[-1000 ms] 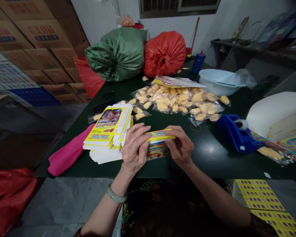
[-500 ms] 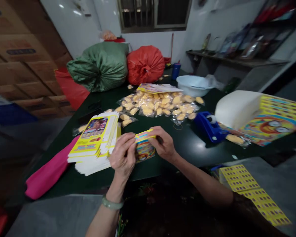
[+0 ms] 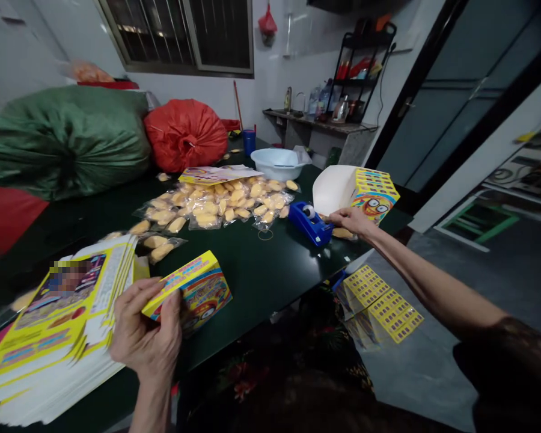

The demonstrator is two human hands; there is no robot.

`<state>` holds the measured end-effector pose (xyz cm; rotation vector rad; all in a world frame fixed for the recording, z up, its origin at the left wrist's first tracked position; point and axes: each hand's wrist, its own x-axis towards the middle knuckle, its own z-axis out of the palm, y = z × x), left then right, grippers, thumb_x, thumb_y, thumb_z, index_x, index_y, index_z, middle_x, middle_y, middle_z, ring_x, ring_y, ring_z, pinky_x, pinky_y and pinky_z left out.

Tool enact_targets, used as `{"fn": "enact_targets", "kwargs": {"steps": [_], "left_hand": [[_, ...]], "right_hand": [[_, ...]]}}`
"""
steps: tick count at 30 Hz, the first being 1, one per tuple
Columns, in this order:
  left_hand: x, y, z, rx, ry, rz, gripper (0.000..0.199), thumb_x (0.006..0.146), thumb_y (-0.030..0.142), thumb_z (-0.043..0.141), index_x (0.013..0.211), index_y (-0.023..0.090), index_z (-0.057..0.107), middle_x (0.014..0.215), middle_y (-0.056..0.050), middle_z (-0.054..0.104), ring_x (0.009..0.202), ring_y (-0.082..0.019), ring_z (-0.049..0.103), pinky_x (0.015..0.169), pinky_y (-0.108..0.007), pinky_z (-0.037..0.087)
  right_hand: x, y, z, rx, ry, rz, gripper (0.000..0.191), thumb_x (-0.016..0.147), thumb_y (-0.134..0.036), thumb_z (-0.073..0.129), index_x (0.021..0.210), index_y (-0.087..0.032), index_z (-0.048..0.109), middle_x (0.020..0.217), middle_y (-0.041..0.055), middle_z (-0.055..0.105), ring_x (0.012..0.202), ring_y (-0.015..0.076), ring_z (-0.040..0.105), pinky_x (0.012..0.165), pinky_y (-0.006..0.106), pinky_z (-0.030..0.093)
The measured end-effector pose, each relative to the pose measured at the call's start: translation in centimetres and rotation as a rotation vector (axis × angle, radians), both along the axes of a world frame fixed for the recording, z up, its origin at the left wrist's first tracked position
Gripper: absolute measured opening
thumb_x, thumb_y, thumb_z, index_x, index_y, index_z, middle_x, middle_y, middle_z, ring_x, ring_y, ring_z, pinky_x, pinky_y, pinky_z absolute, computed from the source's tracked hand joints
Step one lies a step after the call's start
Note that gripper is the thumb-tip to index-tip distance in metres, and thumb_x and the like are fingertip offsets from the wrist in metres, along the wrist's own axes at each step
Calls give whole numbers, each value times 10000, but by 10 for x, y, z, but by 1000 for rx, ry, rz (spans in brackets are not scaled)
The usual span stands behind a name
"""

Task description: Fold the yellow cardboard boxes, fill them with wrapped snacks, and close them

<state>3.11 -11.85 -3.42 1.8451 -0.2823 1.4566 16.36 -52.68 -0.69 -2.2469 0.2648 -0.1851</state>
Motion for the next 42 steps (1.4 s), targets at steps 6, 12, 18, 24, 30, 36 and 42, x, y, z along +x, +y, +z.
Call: {"fn": "enact_targets", "kwargs": {"steps": [6, 12, 18, 24, 30, 36, 42], "left_hand": [[1, 0, 0, -1, -22, 15, 242, 710, 110, 701, 941, 169, 656, 899, -50, 629, 866, -182, 599, 799, -355, 473], [0, -1, -2, -28, 0, 17, 215, 723, 142, 699, 929, 165, 641, 897, -61, 624, 880, -207, 609, 817, -419, 490], [-4, -3, 0, -92, 105, -11, 169, 776, 180, 676, 931, 234, 638, 952, -44, 623, 935, -225, 607, 859, -488, 477], [-4, -7, 10, -185, 150, -50, 112, 759, 247, 711, 852, 244, 648, 920, -18, 656, 913, -233, 631, 871, -530, 497], [0, -9, 9, -287, 112, -141, 171, 704, 171, 754, 827, 207, 642, 857, -3, 692, 888, -201, 677, 852, -444, 548], [-5, -13, 3, -189, 66, -42, 171, 699, 136, 747, 798, 171, 612, 784, 7, 676, 768, -128, 675, 686, -265, 555], [-8, -20, 3, -150, 50, 16, 179, 720, 148, 734, 828, 180, 594, 820, -8, 662, 788, -129, 664, 683, -257, 543]], "right_hand": [[10, 19, 2, 209, 281, -39, 196, 665, -122, 704, 523, -131, 570, 381, -45, 390, 349, 40, 276, 337, 178, 168], [2, 31, -1, 475, 162, -181, 127, 753, -113, 588, 661, -166, 518, 551, -24, 504, 478, 74, 472, 475, 218, 505], [-25, 31, -34, 621, -75, -213, 163, 783, -188, 520, 664, -196, 410, 627, -30, 484, 635, 85, 543, 660, 268, 582], [-19, 24, -66, 461, -39, -200, 190, 764, -227, 579, 641, -175, 444, 567, -47, 455, 530, 87, 485, 488, 224, 462], [-39, 29, -62, 108, -175, -121, 206, 663, -181, 596, 502, -173, 468, 592, -21, 434, 565, 103, 395, 541, 239, 346], [-93, 108, -35, 31, -389, 280, 134, 746, -288, 580, 640, -213, 610, 662, 19, 569, 613, 149, 503, 613, 287, 405], [-123, 208, 17, 362, -537, 631, 43, 845, -233, 546, 837, -219, 585, 613, -25, 597, 443, 86, 482, 410, 221, 346]]}}
